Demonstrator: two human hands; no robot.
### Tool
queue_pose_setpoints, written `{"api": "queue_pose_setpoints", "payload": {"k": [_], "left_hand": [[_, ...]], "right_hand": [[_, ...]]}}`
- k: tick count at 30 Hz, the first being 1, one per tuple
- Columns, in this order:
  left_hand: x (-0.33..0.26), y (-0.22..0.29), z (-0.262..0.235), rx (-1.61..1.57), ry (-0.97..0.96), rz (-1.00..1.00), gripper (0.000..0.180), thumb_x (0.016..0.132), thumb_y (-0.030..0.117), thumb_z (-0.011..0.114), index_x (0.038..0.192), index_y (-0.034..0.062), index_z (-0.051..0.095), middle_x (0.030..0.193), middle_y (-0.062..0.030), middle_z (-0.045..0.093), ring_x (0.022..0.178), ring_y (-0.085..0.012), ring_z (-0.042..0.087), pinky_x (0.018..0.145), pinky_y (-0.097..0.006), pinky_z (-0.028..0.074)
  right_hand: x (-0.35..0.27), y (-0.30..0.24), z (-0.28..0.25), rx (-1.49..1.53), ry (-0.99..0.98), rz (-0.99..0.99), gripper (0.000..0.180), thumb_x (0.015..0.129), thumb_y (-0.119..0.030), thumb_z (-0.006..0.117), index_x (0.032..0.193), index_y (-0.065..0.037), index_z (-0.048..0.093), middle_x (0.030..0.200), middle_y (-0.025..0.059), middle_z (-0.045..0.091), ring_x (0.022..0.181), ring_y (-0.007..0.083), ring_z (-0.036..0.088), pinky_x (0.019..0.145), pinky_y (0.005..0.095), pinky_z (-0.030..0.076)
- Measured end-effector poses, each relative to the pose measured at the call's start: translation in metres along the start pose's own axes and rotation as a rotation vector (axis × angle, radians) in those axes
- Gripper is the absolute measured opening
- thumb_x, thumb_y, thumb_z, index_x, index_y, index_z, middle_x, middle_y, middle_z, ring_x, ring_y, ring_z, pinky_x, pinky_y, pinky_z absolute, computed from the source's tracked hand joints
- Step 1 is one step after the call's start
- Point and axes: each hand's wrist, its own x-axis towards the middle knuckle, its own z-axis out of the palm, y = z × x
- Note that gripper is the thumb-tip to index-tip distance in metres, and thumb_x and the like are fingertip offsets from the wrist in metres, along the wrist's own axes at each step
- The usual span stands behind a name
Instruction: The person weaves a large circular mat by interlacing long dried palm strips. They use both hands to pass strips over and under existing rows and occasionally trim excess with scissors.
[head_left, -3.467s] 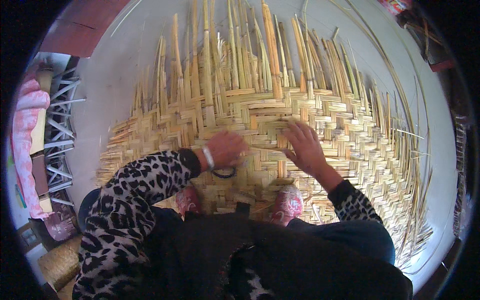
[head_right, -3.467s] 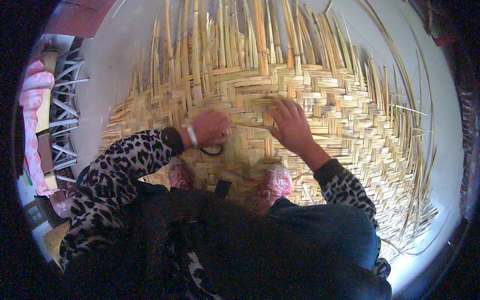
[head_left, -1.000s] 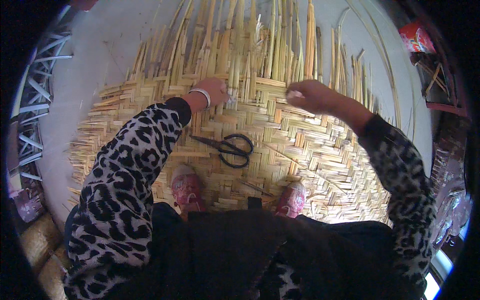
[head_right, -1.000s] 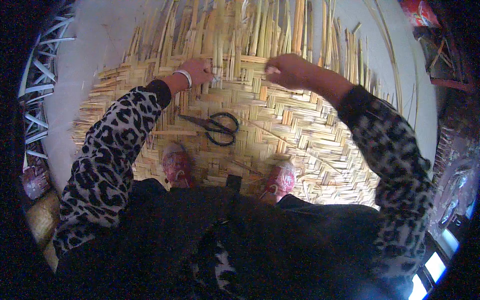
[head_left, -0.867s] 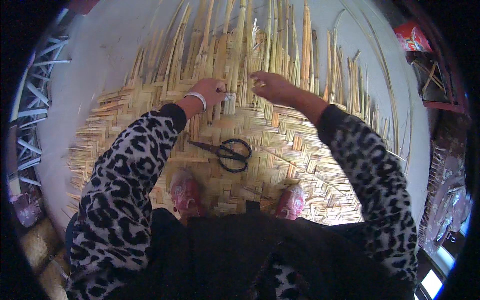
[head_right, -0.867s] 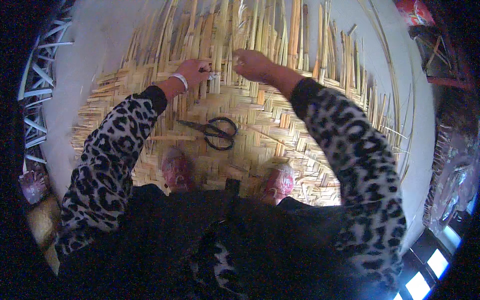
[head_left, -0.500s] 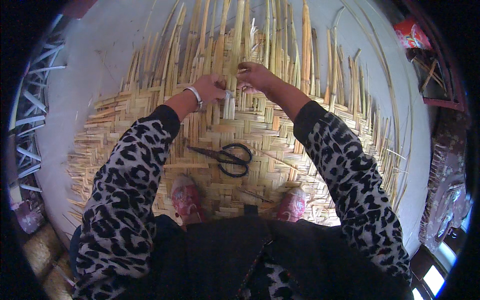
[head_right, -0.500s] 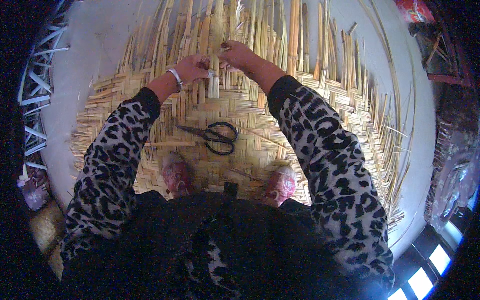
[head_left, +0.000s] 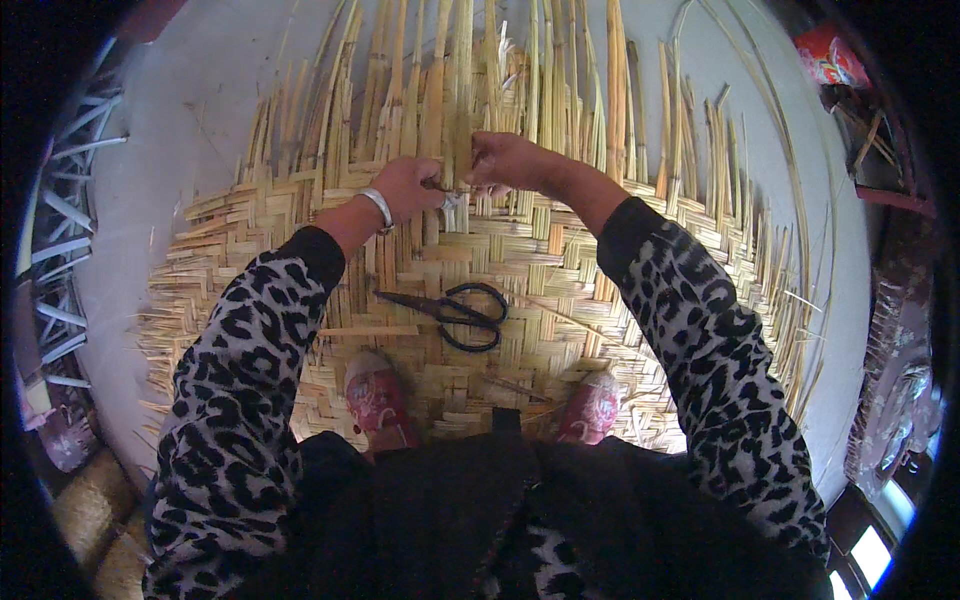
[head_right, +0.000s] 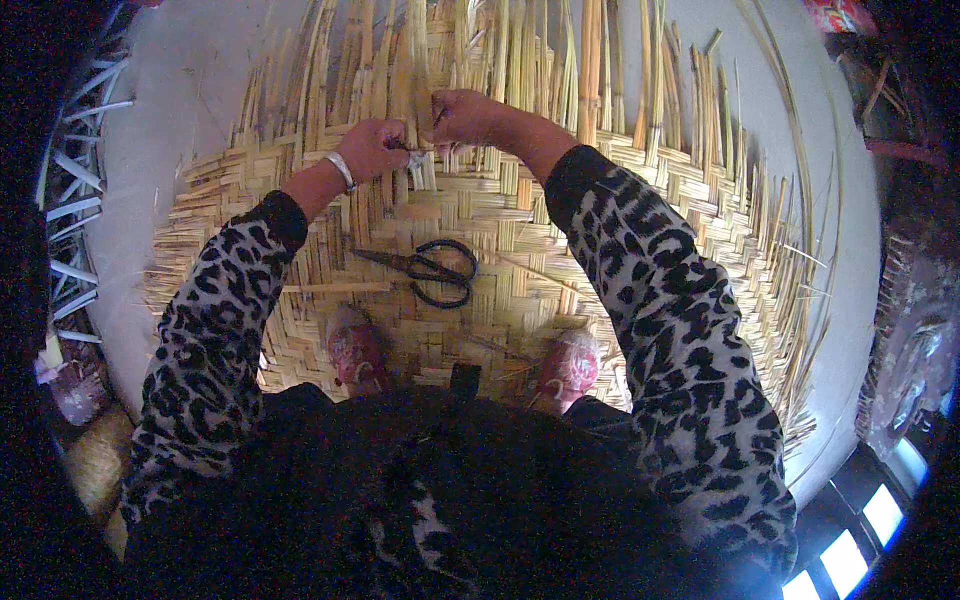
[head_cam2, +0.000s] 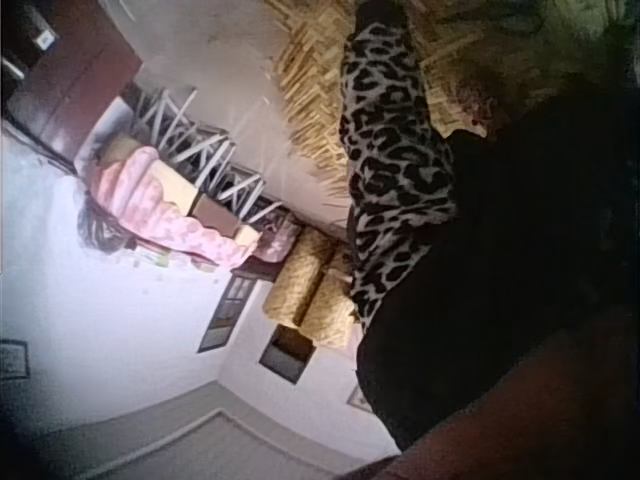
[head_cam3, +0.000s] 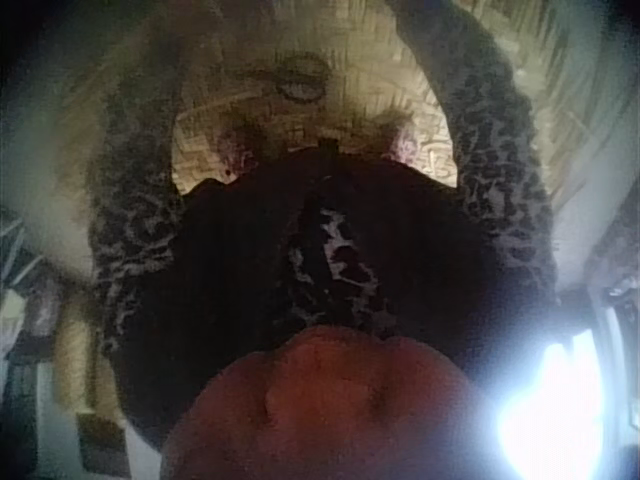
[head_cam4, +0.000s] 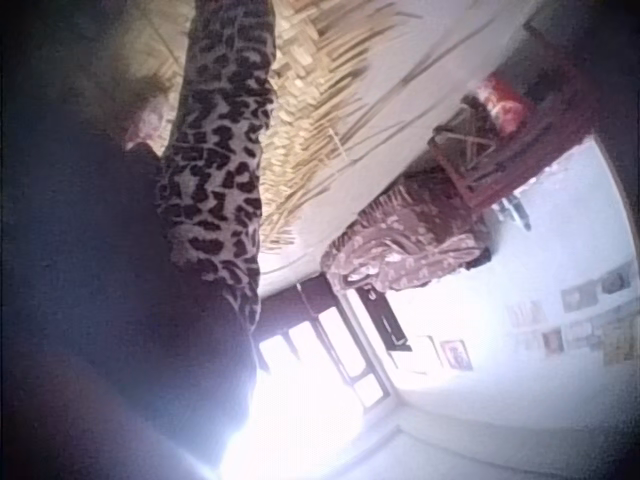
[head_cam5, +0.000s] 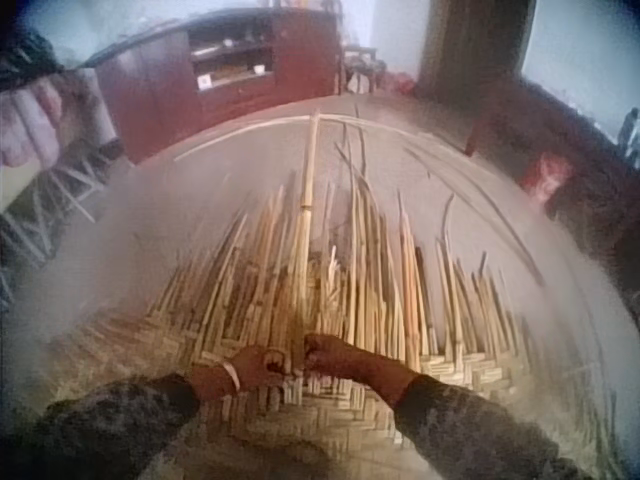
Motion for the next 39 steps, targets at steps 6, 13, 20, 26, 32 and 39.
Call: {"api": "queue_pose_setpoints", "payload": {"k": [6, 13, 20, 26, 32, 39], "left_hand": [[0.0, 0.001, 0.029, 0.188, 0.18, -0.07, 0.033, 0.075, 0.03, 0.072, 0.082, 0.0, 0.059, 0.078, -0.021, 0.061, 0.074, -0.0379, 0.061, 0.067, -0.044, 0.048], [0.0, 0.013, 0.016, 0.079, -0.05, -0.18, 0.045, 0.072, 0.035, 0.073, 0.101, 0.0027, 0.06, 0.093, -0.0183, 0.066, 0.092, -0.0369, 0.063, 0.081, -0.044, 0.05], [-0.015, 0.035, 0.035, 0.308, 0.113, -0.271, 0.061, 0.074, 0.036, 0.071, 0.12, 0.0023, 0.051, 0.107, -0.0211, 0.064, 0.102, -0.0391, 0.061, 0.09, -0.045, 0.049], [-0.016, 0.03, 0.044, 0.286, 0.21, -0.257, 0.049, 0.075, 0.034, 0.07, 0.116, 0.0091, 0.056, 0.111, -0.0166, 0.064, 0.104, -0.0359, 0.061, 0.086, -0.047, 0.05], [-0.009, 0.04, 0.037, 0.413, 0.11, -0.306, 0.062, 0.075, 0.043, 0.07, 0.125, 0.0106, 0.053, 0.114, -0.0156, 0.064, 0.102, -0.0362, 0.062, 0.085, -0.046, 0.05], [-0.007, 0.039, 0.03, 0.308, 0.098, -0.319, 0.053, 0.076, 0.039, 0.071, 0.116, 0.0083, 0.054, 0.116, -0.0167, 0.063, 0.107, -0.0352, 0.061, 0.088, -0.046, 0.048]], "right_hand": [[0.003, 0.018, 0.017, -0.4, 0.336, -0.246, 0.032, 0.08, -0.024, 0.065, 0.102, -0.003, 0.061, 0.083, 0.0168, 0.067, 0.076, 0.034, 0.066, 0.071, 0.0407, 0.053], [0.005, 0.026, 0.025, -0.558, 0.504, -0.312, 0.027, 0.078, -0.022, 0.06, 0.095, -0.001, 0.057, 0.086, 0.0245, 0.064, 0.082, 0.0456, 0.061, 0.073, 0.05, 0.05], [-0.003, 0.01, 0.033, -0.644, 0.514, -0.257, 0.027, 0.074, -0.018, 0.061, 0.095, -0.001, 0.057, 0.083, 0.0238, 0.065, 0.081, 0.0452, 0.063, 0.072, 0.0519, 0.05], [-0.017, -0.012, 0.059, -0.712, 0.511, -0.192, 0.027, 0.075, -0.018, 0.062, 0.098, -0.004, 0.057, 0.082, 0.0209, 0.067, 0.08, 0.0419, 0.065, 0.072, 0.0514, 0.052], [-0.013, 0.001, 0.045, -0.701, 0.562, -0.175, 0.024, 0.075, -0.019, 0.061, 0.094, -0.004, 0.059, 0.083, 0.0211, 0.067, 0.08, 0.0414, 0.065, 0.072, 0.0512, 0.052], [0.012, 0.02, 0.029, -0.75, 0.516, -0.154, 0.025, 0.073, -0.019, 0.06, 0.092, -0.002, 0.061, 0.088, 0.0228, 0.066, 0.085, 0.0425, 0.064, 0.077, 0.0518, 0.051]]}}
